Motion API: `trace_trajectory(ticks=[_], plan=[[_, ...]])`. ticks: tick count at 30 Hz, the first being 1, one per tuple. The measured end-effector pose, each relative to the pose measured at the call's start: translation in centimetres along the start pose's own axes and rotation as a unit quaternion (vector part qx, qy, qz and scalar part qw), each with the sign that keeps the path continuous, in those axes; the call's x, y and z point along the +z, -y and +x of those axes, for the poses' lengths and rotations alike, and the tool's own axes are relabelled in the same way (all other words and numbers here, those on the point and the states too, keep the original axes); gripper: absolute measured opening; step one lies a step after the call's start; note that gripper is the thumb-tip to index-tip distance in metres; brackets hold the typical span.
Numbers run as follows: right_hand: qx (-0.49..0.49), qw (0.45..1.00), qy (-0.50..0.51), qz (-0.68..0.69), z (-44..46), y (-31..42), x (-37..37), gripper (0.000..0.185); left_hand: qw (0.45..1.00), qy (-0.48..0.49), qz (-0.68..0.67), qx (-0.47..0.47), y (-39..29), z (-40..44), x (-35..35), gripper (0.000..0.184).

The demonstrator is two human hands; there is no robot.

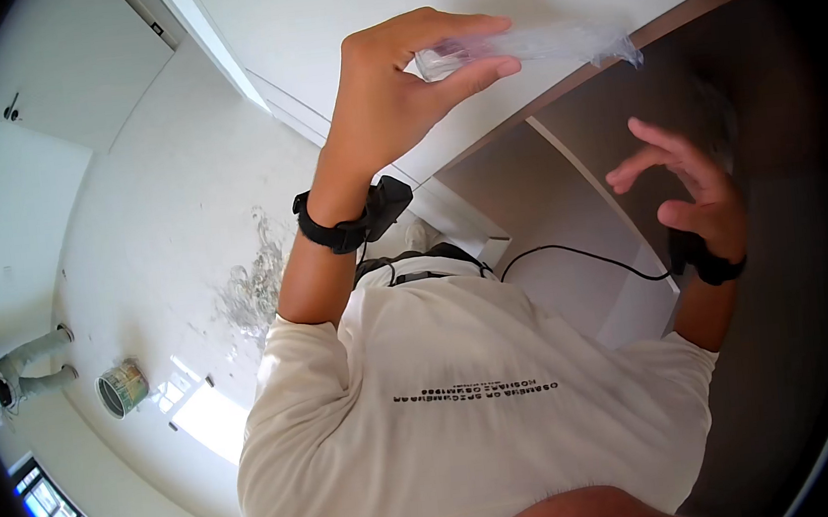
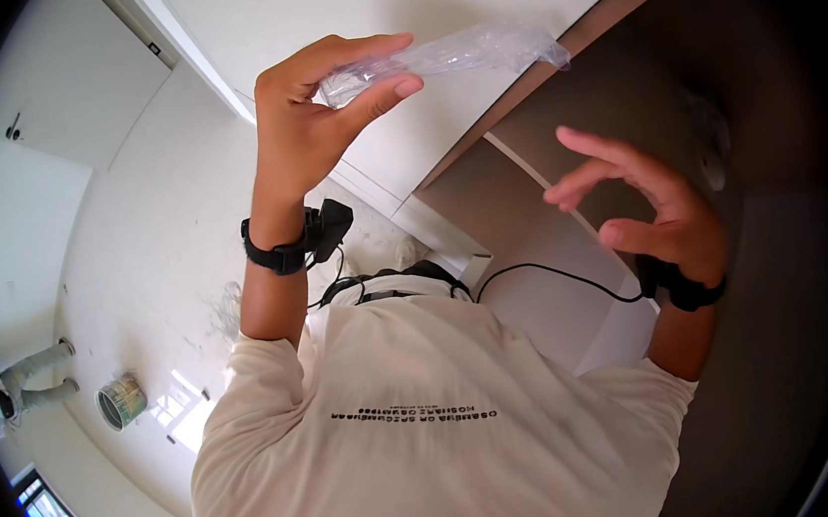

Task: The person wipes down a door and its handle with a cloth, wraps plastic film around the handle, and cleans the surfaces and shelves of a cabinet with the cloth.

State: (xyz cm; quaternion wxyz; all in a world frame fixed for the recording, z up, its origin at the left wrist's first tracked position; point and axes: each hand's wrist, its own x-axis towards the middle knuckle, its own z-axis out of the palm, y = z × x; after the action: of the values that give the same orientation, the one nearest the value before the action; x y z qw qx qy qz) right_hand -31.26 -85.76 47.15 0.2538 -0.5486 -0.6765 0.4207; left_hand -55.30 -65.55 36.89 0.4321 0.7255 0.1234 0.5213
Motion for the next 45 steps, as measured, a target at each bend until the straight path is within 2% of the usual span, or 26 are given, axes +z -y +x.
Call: trace_trajectory(ticks=[1,3,5,7,8,10,12,14,16,18,19,20,23,26,29,32,33,35,39,45], plan=[[0.014,1.0,-0.005,-0.02,-0.8,-0.6,-1.1,0.072,1.0,-0.005,-0.005,-0.007,0.2,-0.1,-0.1,0.03],[0.052,0.996,-0.077,-0.018,-2.7,-2.7,-4.1,0.064,1.0,-0.011,-0.012,-0.024,0.6,-0.4,-0.5,0.032],[0.119,0.969,-0.208,-0.063,-4.1,-5.8,-7.8,0.063,0.998,-0.018,-0.025,-0.047,0.8,-0.9,-0.6,0.032],[0.224,0.919,-0.243,-0.215,-7.8,-11.8,-12.5,0.066,0.997,-0.021,-0.039,-0.065,1.1,-1.3,-0.6,0.031],[0.275,0.877,-0.263,-0.294,-9.8,-15.0,-14.6,0.068,0.996,-0.022,-0.05,-0.07,1.3,-1.6,-0.6,0.031],[0.4,0.822,-0.282,-0.29,-13.3,-21.3,-17.5,0.076,0.991,-0.023,-0.094,-0.094,1.6,-1.8,-0.5,0.03],[0.523,0.762,-0.258,-0.284,-17.0,-25.7,-20.5,0.085,0.985,-0.015,-0.133,-0.106,2.4,-2.2,-0.4,0.028],[0.552,0.738,-0.317,-0.224,-16.4,-25.1,-18.5,0.086,0.983,-0.004,-0.157,-0.091,4.0,-2.7,0.5,0.027],[0.552,0.738,-0.333,-0.198,-19.1,-30.7,-19.9,0.09,0.98,0.0,-0.179,-0.084,5.4,-3.2,2.0,0.028],[0.568,0.731,-0.337,-0.172,-19.2,-30.9,-20.3,0.092,0.971,0.012,-0.224,-0.084,5.9,-3.4,3.3,0.029],[0.586,0.718,-0.337,-0.167,-16.6,-24.9,-19.7,0.093,0.965,0.012,-0.248,-0.083,4.4,-2.4,1.6,0.03],[0.603,0.708,-0.334,-0.153,-15.2,-23.2,-19.0,0.094,0.962,0.002,-0.264,-0.07,4.4,-2.3,2.2,0.032],[0.487,0.76,-0.31,-0.299,-20.5,-33.6,-25.4,0.093,0.953,0.013,-0.292,-0.076,4.5,-2.5,3.3,0.032],[0.579,0.744,-0.292,-0.163,-18.5,-29.4,-26.8,0.089,0.942,0.013,-0.324,-0.089,4.1,-1.8,2.5,0.033],[0.461,0.778,-0.391,-0.171,-18.2,-29.8,-25.8,0.087,0.94,-0.002,-0.33,-0.08,4.6,-2.1,3.1,0.033],[0.498,0.759,-0.407,-0.099,-15.7,-25.8,-24.5,0.083,0.944,-0.024,-0.327,-0.048,4.3,-1.8,3.5,0.034],[0.456,0.771,-0.41,-0.169,-15.2,-25.4,-25.6,0.084,0.943,-0.034,-0.328,-0.034,3.4,-1.1,2.7,0.034],[0.366,0.783,-0.405,-0.297,-15.6,-29.8,-28.4,0.085,0.952,-0.036,-0.305,-0.017,3.3,-0.6,2.5,0.035],[0.489,0.744,-0.327,-0.317,-13.6,-30.0,-31.2,0.083,0.963,-0.042,-0.264,-0.028,3.3,0.0,2.6,0.036],[0.49,0.686,-0.373,-0.387,-13.8,-31.8,-31.8,0.072,0.973,-0.049,-0.227,-0.012,3.1,0.3,2.5,0.039]])
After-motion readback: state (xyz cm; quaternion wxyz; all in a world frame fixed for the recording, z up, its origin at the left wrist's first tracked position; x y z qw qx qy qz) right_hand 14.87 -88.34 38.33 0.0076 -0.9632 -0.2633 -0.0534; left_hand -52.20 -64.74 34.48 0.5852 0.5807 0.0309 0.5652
